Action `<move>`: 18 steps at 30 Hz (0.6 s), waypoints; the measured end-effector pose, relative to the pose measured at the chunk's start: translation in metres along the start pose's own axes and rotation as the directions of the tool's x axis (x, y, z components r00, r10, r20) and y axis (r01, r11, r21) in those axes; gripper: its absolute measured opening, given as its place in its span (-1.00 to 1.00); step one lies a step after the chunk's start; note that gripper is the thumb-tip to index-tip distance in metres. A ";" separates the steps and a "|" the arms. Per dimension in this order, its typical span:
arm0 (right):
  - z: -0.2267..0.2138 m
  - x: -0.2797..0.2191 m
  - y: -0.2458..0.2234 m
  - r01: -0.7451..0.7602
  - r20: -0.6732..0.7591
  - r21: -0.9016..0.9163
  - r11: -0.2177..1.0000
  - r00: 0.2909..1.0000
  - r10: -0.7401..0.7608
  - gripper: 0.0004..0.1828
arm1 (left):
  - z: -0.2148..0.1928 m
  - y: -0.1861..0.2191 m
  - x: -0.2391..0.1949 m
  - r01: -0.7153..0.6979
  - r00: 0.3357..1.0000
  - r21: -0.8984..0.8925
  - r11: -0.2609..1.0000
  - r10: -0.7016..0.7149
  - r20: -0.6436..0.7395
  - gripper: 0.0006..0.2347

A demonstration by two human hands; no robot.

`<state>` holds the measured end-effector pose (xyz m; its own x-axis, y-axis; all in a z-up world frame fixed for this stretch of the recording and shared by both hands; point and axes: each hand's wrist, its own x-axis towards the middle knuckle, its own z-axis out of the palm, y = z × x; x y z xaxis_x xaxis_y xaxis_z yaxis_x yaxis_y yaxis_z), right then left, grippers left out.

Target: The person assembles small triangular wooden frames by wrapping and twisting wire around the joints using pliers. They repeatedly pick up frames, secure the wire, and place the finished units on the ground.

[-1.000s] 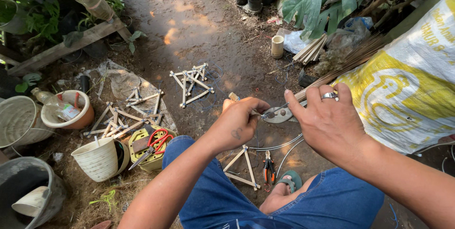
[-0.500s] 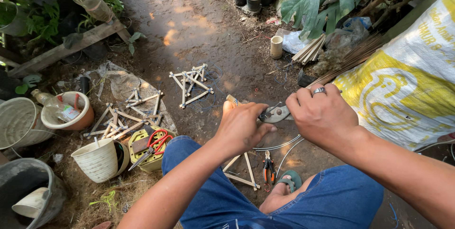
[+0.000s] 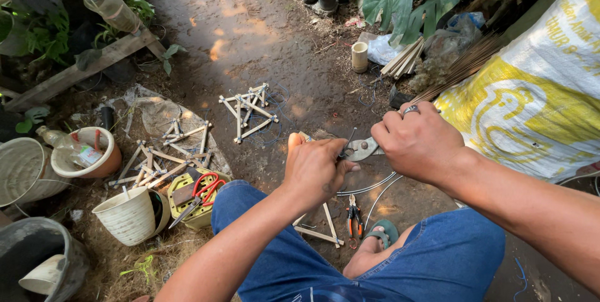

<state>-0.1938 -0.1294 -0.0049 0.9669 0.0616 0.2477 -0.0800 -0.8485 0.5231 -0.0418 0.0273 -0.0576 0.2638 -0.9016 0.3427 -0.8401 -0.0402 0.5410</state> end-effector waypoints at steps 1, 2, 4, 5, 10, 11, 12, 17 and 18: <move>0.000 0.000 0.001 0.008 -0.005 0.004 1.000 1.000 -0.008 -0.92 | 0.000 0.001 0.000 -0.003 1.000 -0.009 1.000 0.003 -0.007 -0.73; 0.000 0.000 0.001 0.011 -0.011 -0.008 1.000 1.000 -0.011 -0.91 | 0.000 0.002 -0.001 -0.007 1.000 -0.016 1.000 0.007 -0.016 -0.73; 0.002 -0.001 0.002 0.012 -0.025 -0.032 0.999 1.000 -0.013 -0.91 | 0.000 0.001 0.000 0.010 1.000 -0.043 0.999 -0.010 0.012 -0.73; 0.003 -0.002 0.001 0.001 -0.017 -0.071 0.997 1.000 -0.003 -0.89 | 0.000 0.000 0.002 0.033 0.998 -0.062 0.998 -0.030 0.048 -0.73; 0.011 -0.003 0.011 -0.085 -0.136 -0.175 0.981 0.989 0.061 -0.74 | -0.008 -0.026 0.017 0.249 0.951 -0.478 0.842 -0.120 0.283 -0.61; 0.013 -0.004 0.009 -0.119 -0.126 -0.143 0.983 0.987 0.101 -0.71 | -0.008 -0.031 0.018 0.223 0.954 -0.558 0.799 -0.063 0.292 -0.64; 0.015 -0.006 0.007 -0.146 -0.113 -0.112 0.983 0.985 0.133 -0.67 | -0.007 -0.035 0.018 0.200 0.957 -0.637 0.745 -0.008 0.292 -0.66; 0.032 -0.010 -0.007 -0.158 -0.147 -0.271 0.949 0.982 0.122 -0.50 | 0.020 -0.036 0.006 0.187 0.976 -0.465 0.865 -0.110 0.187 -0.66; 0.037 -0.012 -0.006 -0.148 -0.143 -0.267 0.952 0.983 0.113 -0.50 | 0.024 -0.039 0.007 0.201 0.977 -0.501 0.842 -0.132 0.170 -0.67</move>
<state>-0.1964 -0.1443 -0.0413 0.9070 0.0394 0.4193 -0.2844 -0.6771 0.6787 -0.0186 0.0124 -0.0947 0.2880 -0.9483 0.1332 -0.4166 0.0011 0.9091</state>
